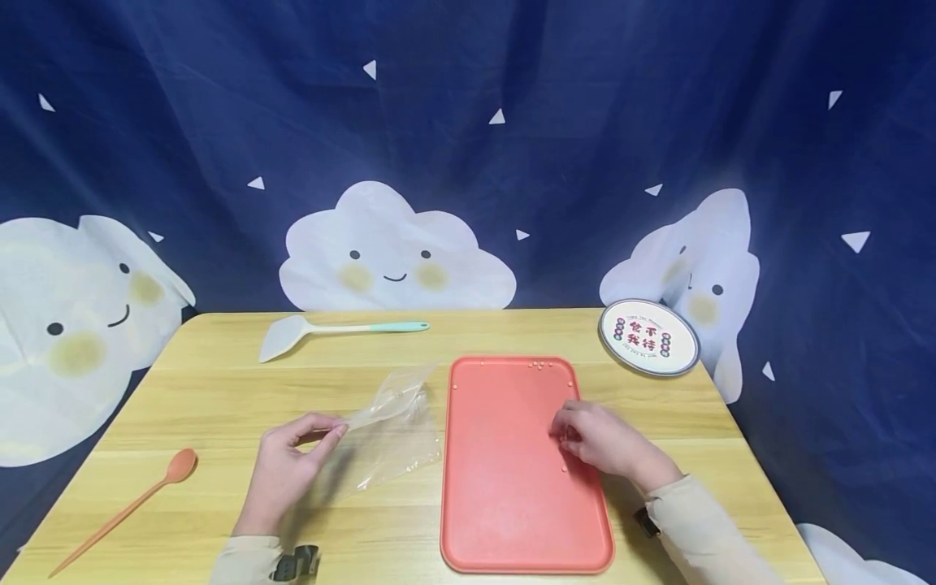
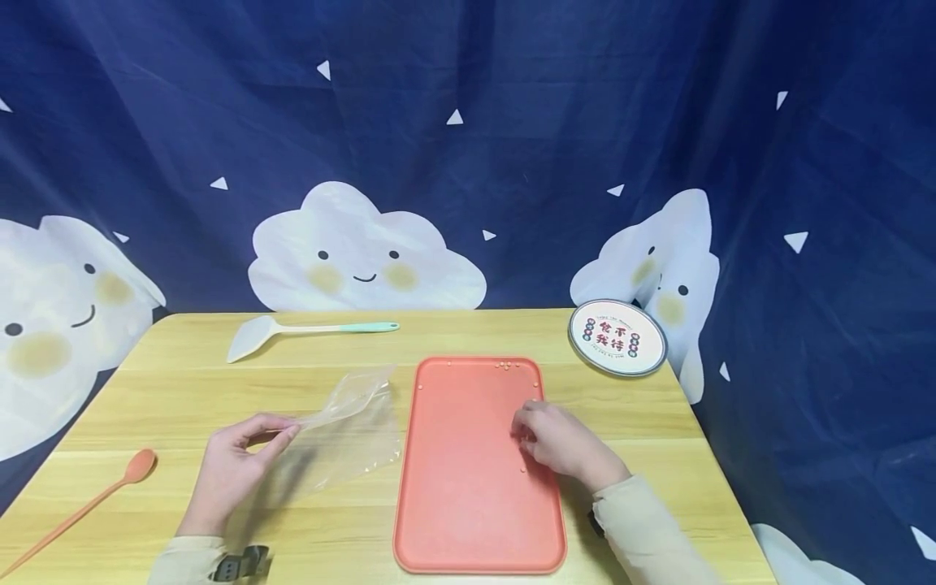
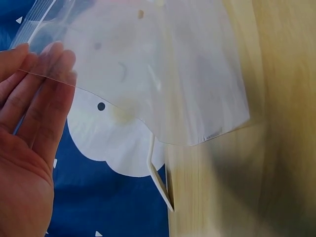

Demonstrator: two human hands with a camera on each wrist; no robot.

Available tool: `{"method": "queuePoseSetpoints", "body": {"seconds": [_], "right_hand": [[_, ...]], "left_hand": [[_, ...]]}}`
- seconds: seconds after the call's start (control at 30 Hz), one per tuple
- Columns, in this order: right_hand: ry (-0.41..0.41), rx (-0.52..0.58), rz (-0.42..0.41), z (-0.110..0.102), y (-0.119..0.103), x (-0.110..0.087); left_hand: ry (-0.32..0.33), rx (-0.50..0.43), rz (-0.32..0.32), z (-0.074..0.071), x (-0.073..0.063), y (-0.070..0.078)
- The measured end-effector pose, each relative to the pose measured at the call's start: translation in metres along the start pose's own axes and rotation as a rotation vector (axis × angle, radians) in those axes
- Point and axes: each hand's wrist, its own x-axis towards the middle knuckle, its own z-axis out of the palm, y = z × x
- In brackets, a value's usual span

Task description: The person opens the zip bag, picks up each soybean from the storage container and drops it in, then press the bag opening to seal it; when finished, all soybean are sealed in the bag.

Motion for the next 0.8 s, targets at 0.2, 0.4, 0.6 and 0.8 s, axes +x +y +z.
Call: {"method": "queuePoseSetpoints", "body": {"seconds": [0.2, 0.4, 0.6, 0.8], "right_hand": [[-0.002, -0.038, -0.012, 0.0045, -0.0007, 0.0015], [-0.004, -0.062, -0.018, 0.0054, -0.0015, 0.0021], [-0.023, -0.104, -0.002, 0.0045, -0.0014, 0.0021], [-0.041, -0.054, 0.043, 0.0025, -0.0012, 0.0042]], "left_hand": [[-0.027, -0.021, 0.022, -0.0032, 0.0013, -0.0015], [-0.04, -0.029, 0.041, -0.0047, 0.0011, -0.0014], [-0.03, -0.032, 0.044, -0.0042, 0.0003, -0.0021], [0.004, -0.028, 0.027, -0.0011, 0.0015, 0.004]]}}
